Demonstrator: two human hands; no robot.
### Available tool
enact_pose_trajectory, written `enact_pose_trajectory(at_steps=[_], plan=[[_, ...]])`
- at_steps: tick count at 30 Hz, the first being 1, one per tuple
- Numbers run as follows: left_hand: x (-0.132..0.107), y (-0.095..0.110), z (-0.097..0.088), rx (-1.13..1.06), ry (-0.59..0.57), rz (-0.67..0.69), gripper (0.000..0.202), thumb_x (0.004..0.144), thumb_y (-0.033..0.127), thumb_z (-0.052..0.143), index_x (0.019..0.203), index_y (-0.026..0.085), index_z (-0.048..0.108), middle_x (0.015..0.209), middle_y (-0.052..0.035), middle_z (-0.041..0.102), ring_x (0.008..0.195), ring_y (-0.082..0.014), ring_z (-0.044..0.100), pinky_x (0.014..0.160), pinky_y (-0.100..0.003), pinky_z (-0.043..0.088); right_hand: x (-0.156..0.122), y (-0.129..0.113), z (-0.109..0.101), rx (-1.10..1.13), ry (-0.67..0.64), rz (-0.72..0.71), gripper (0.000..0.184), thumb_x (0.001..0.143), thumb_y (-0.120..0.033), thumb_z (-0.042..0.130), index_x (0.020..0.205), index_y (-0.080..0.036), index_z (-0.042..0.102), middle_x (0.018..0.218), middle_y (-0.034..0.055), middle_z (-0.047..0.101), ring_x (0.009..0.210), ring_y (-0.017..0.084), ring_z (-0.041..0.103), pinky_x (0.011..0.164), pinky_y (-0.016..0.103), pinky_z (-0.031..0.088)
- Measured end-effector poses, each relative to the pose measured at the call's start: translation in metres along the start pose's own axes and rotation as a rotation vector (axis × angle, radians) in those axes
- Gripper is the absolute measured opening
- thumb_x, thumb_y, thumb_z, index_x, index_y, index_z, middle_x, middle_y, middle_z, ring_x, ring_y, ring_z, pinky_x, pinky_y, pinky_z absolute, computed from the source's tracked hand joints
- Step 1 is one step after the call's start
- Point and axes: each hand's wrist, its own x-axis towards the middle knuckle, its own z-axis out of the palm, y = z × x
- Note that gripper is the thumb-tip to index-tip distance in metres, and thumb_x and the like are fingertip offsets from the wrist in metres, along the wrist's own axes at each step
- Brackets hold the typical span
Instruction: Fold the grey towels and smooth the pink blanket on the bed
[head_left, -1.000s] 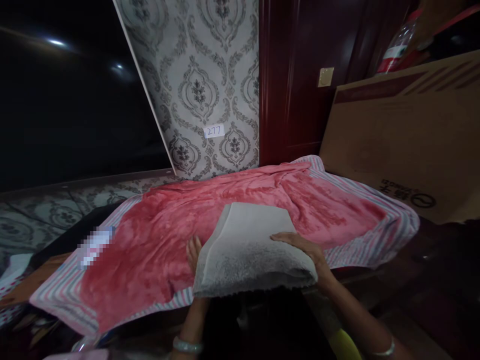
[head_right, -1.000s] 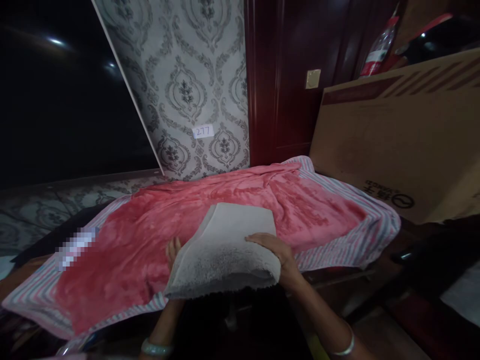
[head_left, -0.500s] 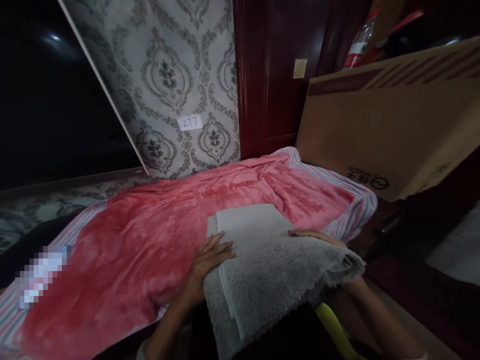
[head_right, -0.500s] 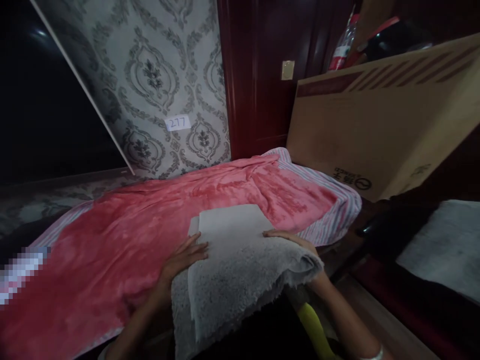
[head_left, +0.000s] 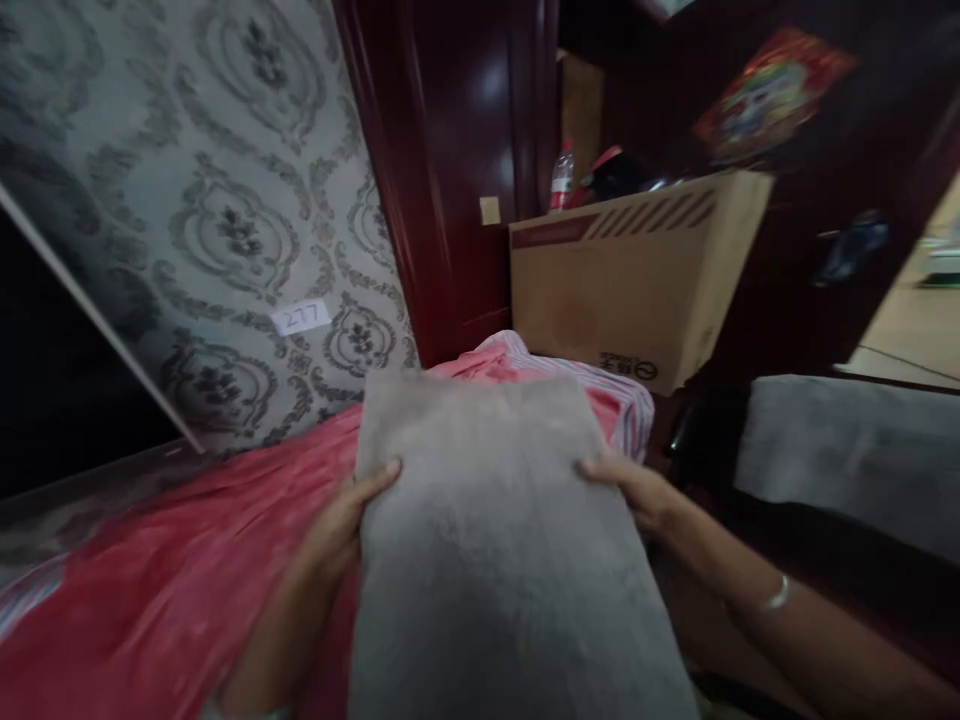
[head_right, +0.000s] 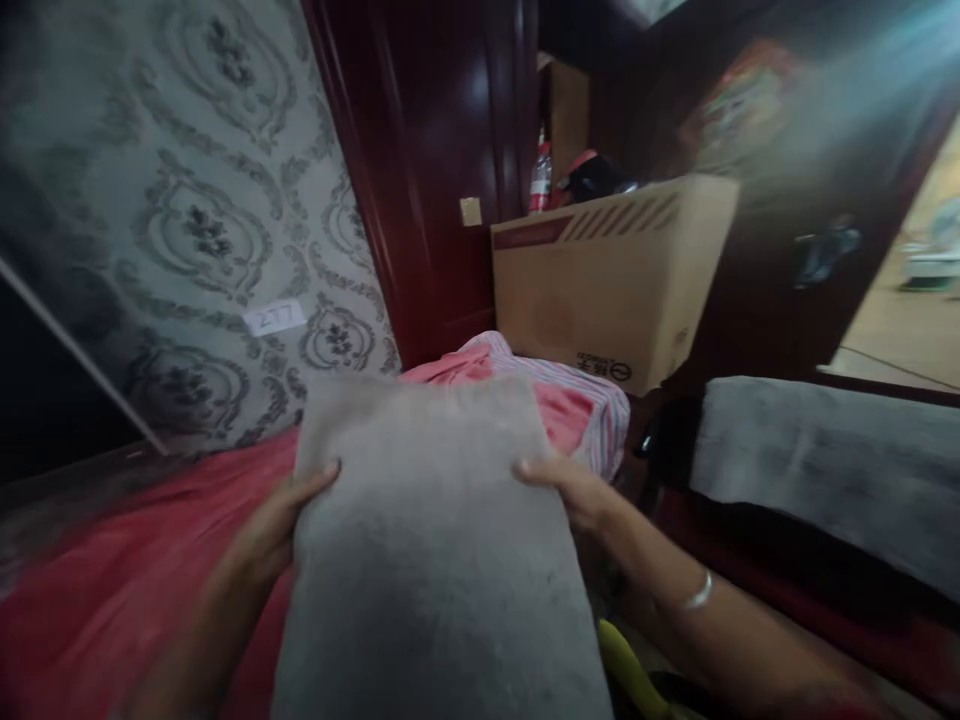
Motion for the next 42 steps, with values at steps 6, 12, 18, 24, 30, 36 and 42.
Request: enact_pose_trajectory(at_steps=[6,12,18,24,30,36,42], plan=[[0.025,-0.069,-0.003,-0.020,-0.135,-0.240,0.047,0.055,0.015,0.089,0.099,0.012,0.074,0.082,-0.0165,0.077,0.077,-0.0365,0.075,0.060,-0.042,0.061,-0.041,0.063,-0.009,0.257,0.066,0.102,0.047,0.065,-0.034,0.078,0.108,-0.018,0.067,0.099,0.0097,0.076,0.087,0.027,0.073,0.084,0.042,0.058],[0.031,-0.019,0.041,0.013,-0.076,-0.161,0.032,0.064,0.014,0.078,0.097,0.014,0.073,0.076,-0.0117,0.076,0.074,-0.0334,0.075,0.060,-0.040,0.063,-0.055,0.009,-0.028,0.153,0.245,-0.068,0.058,0.064,-0.048,0.080,0.114,-0.022,0.065,0.106,0.0083,0.075,0.095,0.027,0.071,0.086,0.041,0.056],[0.056,-0.023,0.084,0.027,-0.168,-0.188,0.038,0.066,0.010,0.075,0.104,0.015,0.073,0.076,-0.0114,0.077,0.083,-0.0346,0.076,0.070,-0.042,0.064,-0.096,0.030,-0.031,0.213,0.202,-0.102,0.068,0.060,-0.042,0.085,0.119,-0.018,0.064,0.101,0.0073,0.075,0.091,0.026,0.071,0.083,0.037,0.055],[0.063,-0.035,0.150,0.100,-0.265,-0.215,0.039,0.068,0.010,0.076,0.106,0.020,0.072,0.084,-0.0090,0.078,0.092,-0.0350,0.075,0.070,-0.042,0.065,-0.126,0.010,-0.065,0.204,0.377,-0.171,0.056,0.064,-0.037,0.082,0.115,-0.021,0.065,0.096,0.0037,0.075,0.084,0.023,0.071,0.075,0.033,0.056],[0.053,-0.006,0.280,0.144,-0.605,-0.038,0.026,0.078,0.016,0.070,0.103,0.010,0.070,0.088,-0.0100,0.077,0.088,-0.0273,0.075,0.079,-0.036,0.063,-0.176,-0.058,-0.117,0.026,0.765,-0.311,0.054,0.058,-0.039,0.081,0.106,-0.019,0.067,0.083,0.0029,0.074,0.070,0.021,0.067,0.062,0.030,0.055],[0.068,0.002,0.451,0.152,-0.971,0.090,0.022,0.073,0.014,0.074,0.092,0.005,0.070,0.076,-0.0114,0.074,0.071,-0.0220,0.073,0.075,-0.032,0.062,-0.221,-0.132,-0.187,-0.160,1.049,-0.425,0.053,0.058,-0.037,0.083,0.104,-0.018,0.066,0.090,0.0066,0.074,0.076,0.024,0.069,0.071,0.036,0.058],[0.089,-0.064,0.539,0.366,-0.859,0.368,0.055,0.071,0.014,0.074,0.124,0.011,0.062,0.121,-0.0175,0.070,0.109,-0.0279,0.069,0.097,-0.042,0.054,-0.232,-0.119,-0.273,-0.707,1.427,-0.391,0.057,0.067,-0.034,0.075,0.121,-0.018,0.066,0.125,0.0114,0.068,0.119,0.032,0.061,0.106,0.048,0.045]])
